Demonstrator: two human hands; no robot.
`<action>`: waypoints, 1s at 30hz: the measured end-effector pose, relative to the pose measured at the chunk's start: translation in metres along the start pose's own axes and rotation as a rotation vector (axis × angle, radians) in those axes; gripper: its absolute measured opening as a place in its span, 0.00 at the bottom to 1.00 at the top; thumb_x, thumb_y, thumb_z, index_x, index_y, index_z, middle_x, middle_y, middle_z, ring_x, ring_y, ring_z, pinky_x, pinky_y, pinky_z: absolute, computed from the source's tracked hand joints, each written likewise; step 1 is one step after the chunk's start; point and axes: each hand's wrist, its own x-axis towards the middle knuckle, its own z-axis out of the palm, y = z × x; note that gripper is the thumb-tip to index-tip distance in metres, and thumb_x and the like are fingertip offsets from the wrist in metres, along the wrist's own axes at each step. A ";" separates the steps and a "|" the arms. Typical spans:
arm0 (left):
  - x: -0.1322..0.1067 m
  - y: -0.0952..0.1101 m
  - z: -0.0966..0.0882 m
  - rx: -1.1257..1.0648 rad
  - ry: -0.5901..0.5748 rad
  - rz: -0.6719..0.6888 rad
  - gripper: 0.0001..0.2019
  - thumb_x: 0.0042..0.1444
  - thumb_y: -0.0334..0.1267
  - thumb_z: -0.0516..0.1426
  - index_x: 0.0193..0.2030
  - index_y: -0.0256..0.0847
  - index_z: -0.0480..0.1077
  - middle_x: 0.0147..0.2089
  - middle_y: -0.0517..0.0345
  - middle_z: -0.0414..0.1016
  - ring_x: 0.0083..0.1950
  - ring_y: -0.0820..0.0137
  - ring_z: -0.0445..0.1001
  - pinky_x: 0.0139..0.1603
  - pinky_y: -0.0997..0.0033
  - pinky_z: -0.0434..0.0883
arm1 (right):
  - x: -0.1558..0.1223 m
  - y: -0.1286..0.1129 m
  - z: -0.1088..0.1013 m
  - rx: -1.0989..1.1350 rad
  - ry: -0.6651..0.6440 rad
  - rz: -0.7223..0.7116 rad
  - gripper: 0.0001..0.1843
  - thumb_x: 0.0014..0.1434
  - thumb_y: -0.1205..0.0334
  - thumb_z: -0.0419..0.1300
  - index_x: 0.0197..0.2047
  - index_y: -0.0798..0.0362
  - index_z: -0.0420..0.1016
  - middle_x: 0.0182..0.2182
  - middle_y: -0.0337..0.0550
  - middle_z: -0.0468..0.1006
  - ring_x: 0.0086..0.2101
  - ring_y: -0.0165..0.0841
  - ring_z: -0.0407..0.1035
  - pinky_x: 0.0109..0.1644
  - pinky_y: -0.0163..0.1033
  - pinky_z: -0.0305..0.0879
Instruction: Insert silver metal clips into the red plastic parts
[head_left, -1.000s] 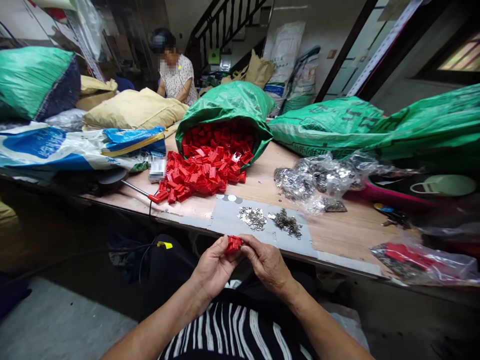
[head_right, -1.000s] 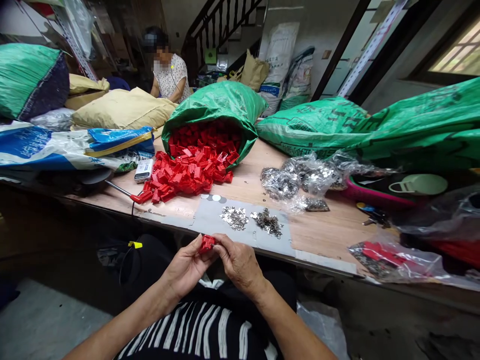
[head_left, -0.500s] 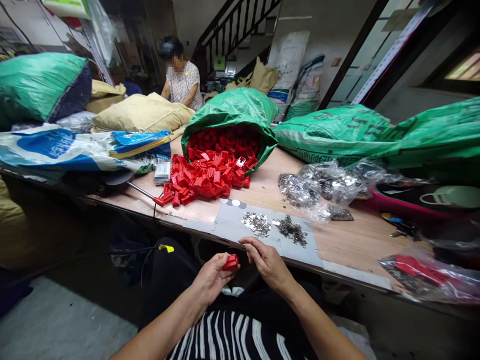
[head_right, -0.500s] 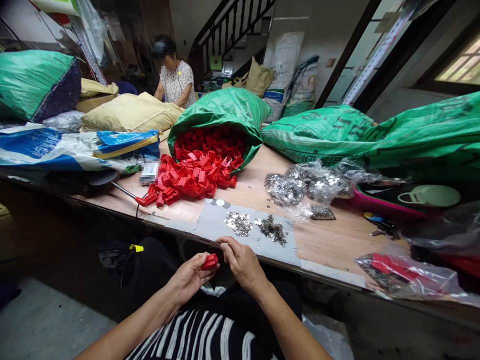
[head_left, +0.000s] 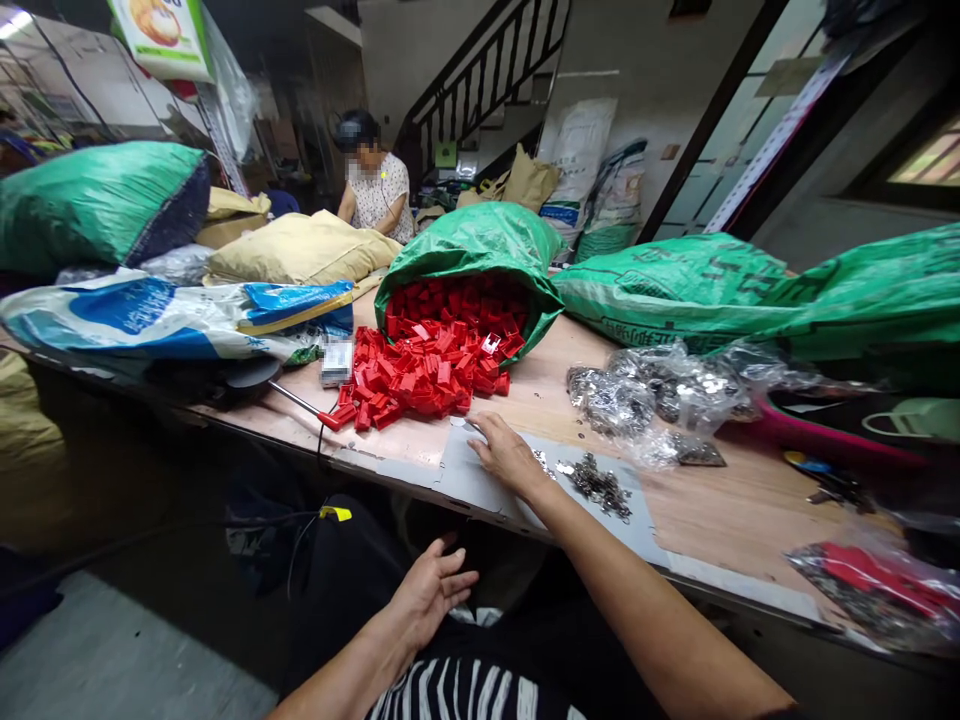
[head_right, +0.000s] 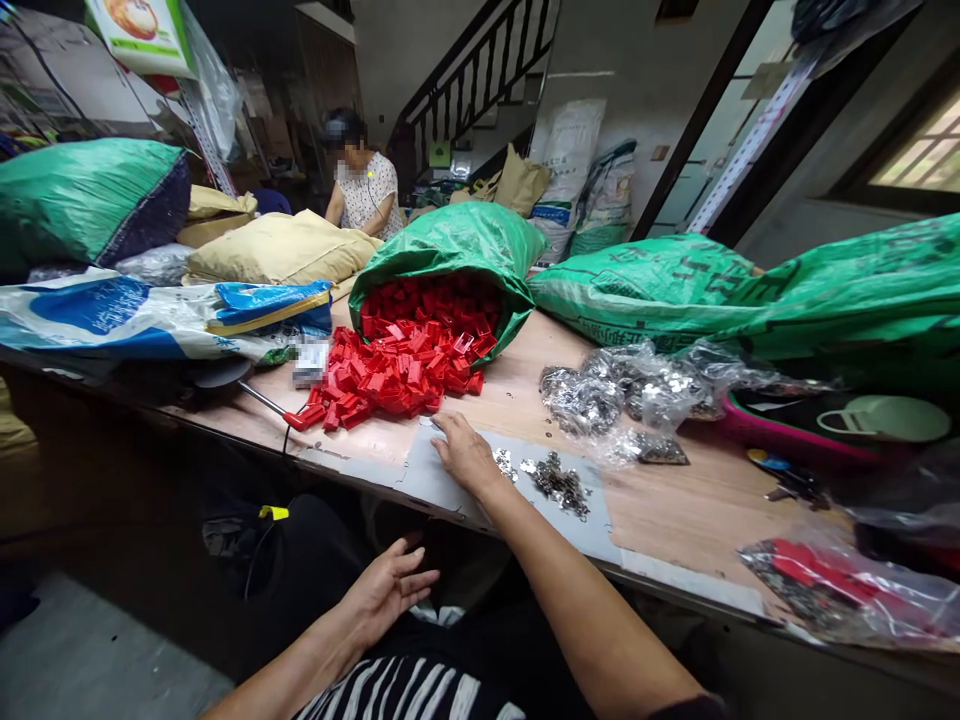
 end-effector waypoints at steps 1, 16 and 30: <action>0.000 0.000 0.000 0.002 0.006 -0.003 0.30 0.52 0.36 0.61 0.62 0.44 0.57 0.67 0.43 0.56 0.45 0.63 0.79 0.54 0.61 0.65 | 0.010 -0.002 0.002 -0.020 0.003 0.011 0.22 0.60 0.68 0.57 0.58 0.48 0.66 0.54 0.47 0.68 0.52 0.36 0.66 0.55 0.43 0.65; 0.004 0.000 -0.005 0.002 0.038 0.003 0.26 0.54 0.36 0.59 0.60 0.43 0.59 0.56 0.46 0.69 0.39 0.67 0.80 0.49 0.64 0.69 | 0.066 -0.021 0.022 -0.081 -0.097 0.046 0.20 0.60 0.66 0.58 0.55 0.45 0.69 0.48 0.44 0.68 0.45 0.34 0.68 0.47 0.37 0.64; 0.003 0.001 -0.004 0.001 0.033 0.037 0.19 0.56 0.35 0.57 0.54 0.39 0.62 0.45 0.51 0.71 0.36 0.68 0.79 0.43 0.67 0.70 | 0.016 -0.024 0.007 0.000 -0.114 -0.118 0.13 0.61 0.70 0.55 0.48 0.51 0.73 0.45 0.44 0.74 0.45 0.33 0.69 0.49 0.37 0.64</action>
